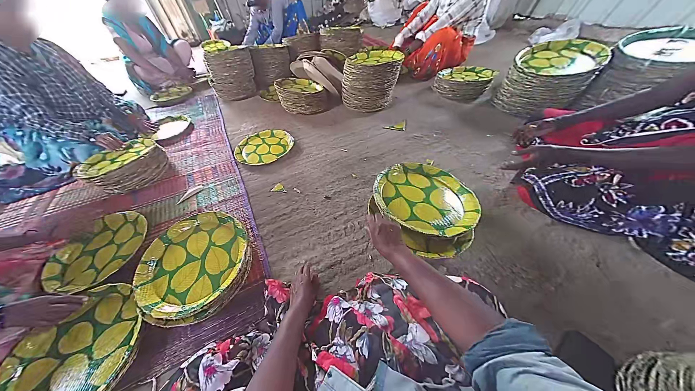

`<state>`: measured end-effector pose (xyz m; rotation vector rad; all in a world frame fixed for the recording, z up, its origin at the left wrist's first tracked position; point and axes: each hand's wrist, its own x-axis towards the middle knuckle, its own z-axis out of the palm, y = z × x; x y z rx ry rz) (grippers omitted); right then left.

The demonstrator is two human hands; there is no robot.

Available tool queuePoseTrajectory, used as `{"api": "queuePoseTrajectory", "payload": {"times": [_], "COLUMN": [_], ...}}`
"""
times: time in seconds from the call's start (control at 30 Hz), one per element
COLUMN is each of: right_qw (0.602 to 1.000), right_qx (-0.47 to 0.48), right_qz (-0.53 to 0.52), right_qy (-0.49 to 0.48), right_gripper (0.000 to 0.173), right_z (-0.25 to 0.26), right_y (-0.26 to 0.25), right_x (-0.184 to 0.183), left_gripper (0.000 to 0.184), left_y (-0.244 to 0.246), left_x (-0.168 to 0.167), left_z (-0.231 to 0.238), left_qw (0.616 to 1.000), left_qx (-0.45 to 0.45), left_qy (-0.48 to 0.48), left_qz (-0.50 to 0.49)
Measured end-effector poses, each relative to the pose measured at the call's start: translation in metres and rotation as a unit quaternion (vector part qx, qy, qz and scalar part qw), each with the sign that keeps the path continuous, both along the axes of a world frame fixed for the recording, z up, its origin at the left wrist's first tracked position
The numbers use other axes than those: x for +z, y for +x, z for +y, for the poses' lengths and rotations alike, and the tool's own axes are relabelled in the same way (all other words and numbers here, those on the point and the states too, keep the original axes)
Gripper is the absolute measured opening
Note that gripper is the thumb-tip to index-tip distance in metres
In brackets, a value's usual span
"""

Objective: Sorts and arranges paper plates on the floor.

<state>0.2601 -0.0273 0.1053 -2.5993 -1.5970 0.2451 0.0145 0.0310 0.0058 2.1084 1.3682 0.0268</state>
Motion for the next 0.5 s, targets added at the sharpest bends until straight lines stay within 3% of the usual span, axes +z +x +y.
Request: {"api": "queuePoseTrajectory", "payload": {"times": [0.07,0.13,0.23,0.3,0.43,0.5], "right_qw": [0.997,0.995,0.983,0.979,0.986,0.991], "right_qx": [-0.031,-0.099,-0.153,-0.158,-0.128,-0.108], "right_qz": [-0.013,0.018,0.029,0.029,0.039,0.035], "right_qy": [0.064,0.020,-0.095,-0.126,-0.100,-0.067], "right_gripper": [0.053,0.062,0.043,0.040,0.037,0.044], "right_z": [0.004,0.003,-0.001,-0.001,-0.009,-0.012], "right_y": [0.021,0.038,0.044,0.041,0.037,0.042], "right_x": [-0.012,-0.018,-0.017,-0.009,0.001,-0.001], "left_gripper": [0.051,0.050,0.051,0.051,0.051,0.051], "left_y": [0.000,-0.001,-0.003,-0.002,0.001,0.001], "left_x": [-0.003,-0.002,-0.002,-0.001,0.002,0.001], "left_z": [0.000,-0.001,-0.002,-0.003,-0.003,-0.003], "left_qw": [1.000,1.000,1.000,1.000,1.000,1.000], "left_qx": [0.001,-0.002,-0.006,-0.008,-0.011,-0.012], "left_qy": [0.002,0.005,0.011,0.012,0.003,0.006], "left_qz": [-0.002,0.000,0.007,0.014,0.028,0.027]}}
